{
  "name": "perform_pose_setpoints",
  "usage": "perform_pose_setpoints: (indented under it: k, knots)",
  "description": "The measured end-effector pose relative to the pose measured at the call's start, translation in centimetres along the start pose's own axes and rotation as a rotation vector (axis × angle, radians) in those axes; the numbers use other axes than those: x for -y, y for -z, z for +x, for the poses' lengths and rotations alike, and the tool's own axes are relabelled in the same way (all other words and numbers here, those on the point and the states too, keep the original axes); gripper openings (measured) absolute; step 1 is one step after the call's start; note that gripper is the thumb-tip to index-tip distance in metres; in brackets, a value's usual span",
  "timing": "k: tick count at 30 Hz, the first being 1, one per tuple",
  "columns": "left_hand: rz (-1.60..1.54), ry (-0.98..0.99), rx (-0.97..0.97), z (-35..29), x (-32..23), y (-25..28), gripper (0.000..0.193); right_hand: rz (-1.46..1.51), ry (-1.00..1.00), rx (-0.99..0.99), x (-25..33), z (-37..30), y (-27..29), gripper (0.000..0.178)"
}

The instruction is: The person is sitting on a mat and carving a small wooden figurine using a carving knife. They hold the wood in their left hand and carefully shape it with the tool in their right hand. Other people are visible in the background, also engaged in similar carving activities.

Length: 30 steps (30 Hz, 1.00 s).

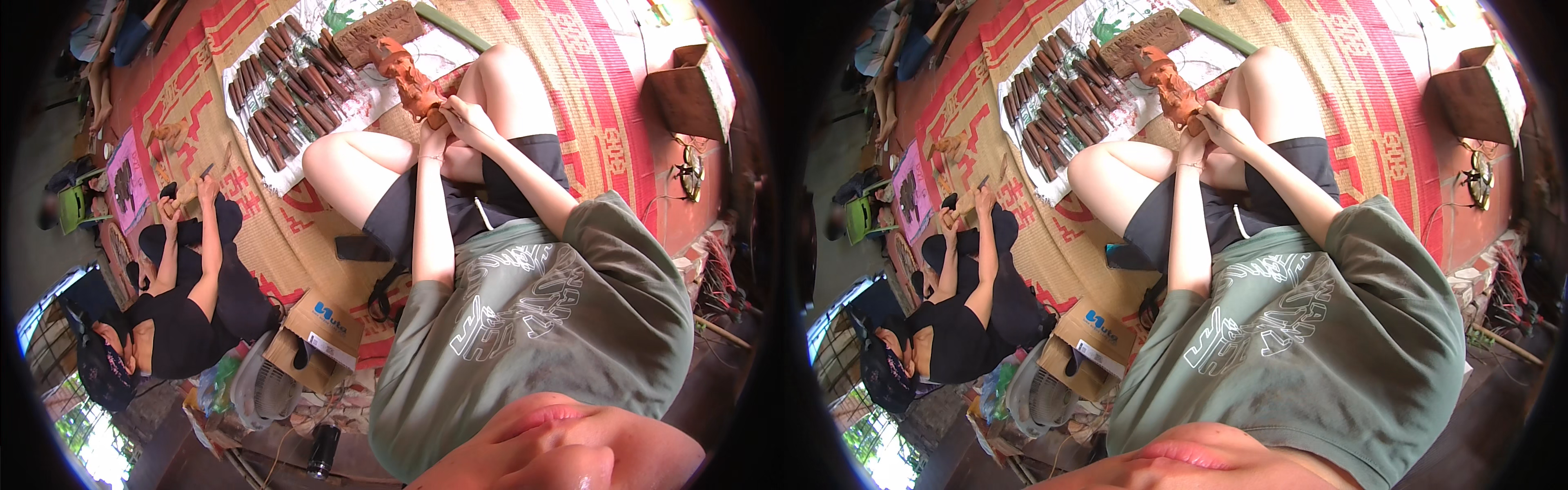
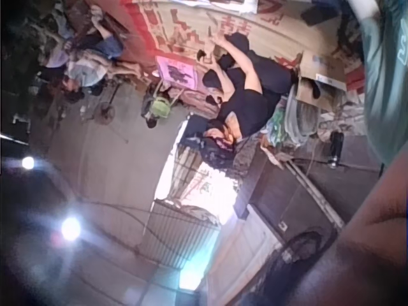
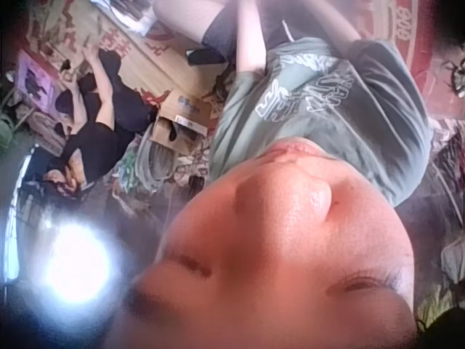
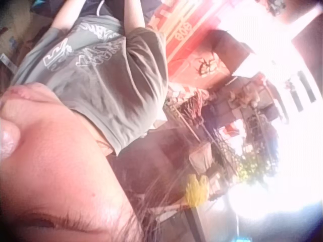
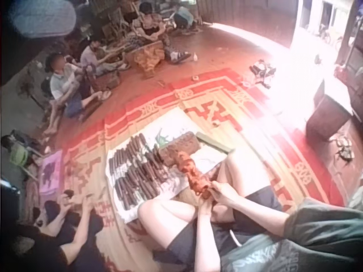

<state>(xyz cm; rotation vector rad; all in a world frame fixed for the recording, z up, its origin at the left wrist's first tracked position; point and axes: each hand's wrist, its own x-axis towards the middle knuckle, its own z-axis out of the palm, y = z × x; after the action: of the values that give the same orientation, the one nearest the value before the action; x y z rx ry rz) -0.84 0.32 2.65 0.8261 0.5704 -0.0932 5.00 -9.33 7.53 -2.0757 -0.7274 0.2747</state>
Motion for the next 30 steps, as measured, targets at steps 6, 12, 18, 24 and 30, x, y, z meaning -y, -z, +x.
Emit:
perform_pose_setpoints:
  k: [6,12,18,24,30]
  knots:
    - [0.013,0.069,-0.025,0.0,-0.4,0.6,0.028,0.049,0.001,-0.080,0.8,0.9,0.8,0.009]
    - [-0.061,0.048,-0.055,0.0,-0.6,0.1,0.031,0.066,0.012,-0.075,0.5,0.9,0.3,0.010]
    - [-0.048,0.024,-0.054,0.4,-0.1,0.2,0.032,0.042,0.037,-0.095,0.1,0.8,0.0,0.012]
    - [-0.113,0.010,-0.061,0.8,0.7,0.6,0.035,-0.063,0.085,-0.031,-0.1,-0.4,-1.0,0.014]
    - [-0.110,0.014,-0.036,0.0,-0.1,0.0,0.039,0.034,-0.018,-0.026,0.7,0.5,0.4,0.010]
